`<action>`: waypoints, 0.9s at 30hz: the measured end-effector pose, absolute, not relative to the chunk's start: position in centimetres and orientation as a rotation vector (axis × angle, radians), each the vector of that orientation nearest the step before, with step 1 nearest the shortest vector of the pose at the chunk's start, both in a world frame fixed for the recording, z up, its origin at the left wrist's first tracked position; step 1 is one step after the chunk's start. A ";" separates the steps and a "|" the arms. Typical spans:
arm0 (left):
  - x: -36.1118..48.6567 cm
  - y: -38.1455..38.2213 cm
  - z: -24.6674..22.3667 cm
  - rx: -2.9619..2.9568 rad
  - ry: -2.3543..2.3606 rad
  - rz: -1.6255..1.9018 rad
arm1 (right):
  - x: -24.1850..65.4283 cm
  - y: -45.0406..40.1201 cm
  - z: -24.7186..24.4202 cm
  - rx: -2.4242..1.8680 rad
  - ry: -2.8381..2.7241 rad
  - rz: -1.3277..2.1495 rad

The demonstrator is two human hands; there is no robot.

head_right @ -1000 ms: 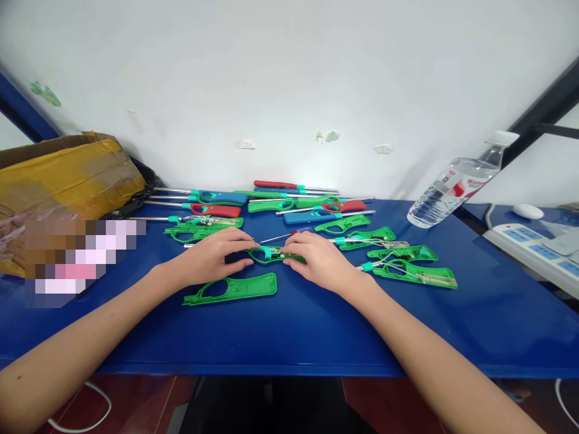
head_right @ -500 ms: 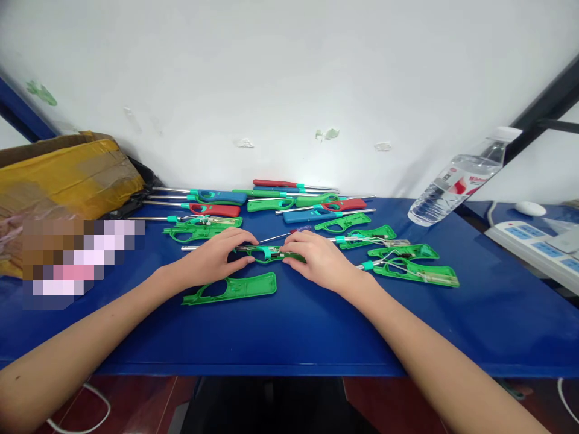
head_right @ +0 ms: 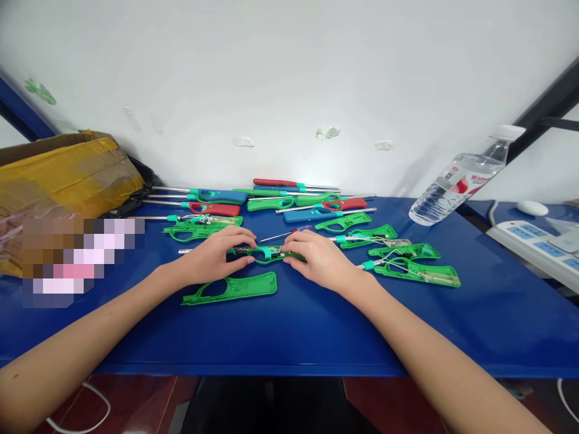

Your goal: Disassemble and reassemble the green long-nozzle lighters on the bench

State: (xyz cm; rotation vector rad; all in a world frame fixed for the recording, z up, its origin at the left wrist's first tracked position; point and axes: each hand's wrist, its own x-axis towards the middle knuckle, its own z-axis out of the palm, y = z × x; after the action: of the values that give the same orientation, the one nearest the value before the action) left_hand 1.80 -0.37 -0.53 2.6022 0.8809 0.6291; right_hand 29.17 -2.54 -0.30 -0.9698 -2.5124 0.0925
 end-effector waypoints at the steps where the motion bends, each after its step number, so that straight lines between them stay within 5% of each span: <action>1: 1.9 -0.4 -0.6 2.602 0.886 0.631 | 29.2 -2.5 -0.3 -0.970 -2.511 0.094; 27: -0.4 0.2 1.5 2.871 0.797 0.568 | 29.3 -2.6 -0.5 -0.973 -2.491 0.120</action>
State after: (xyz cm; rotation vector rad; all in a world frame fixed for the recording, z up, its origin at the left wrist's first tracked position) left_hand -0.37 0.22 1.45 2.8709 0.7966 0.5675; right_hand 29.29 -2.58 -0.46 -0.9731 -2.4907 0.1197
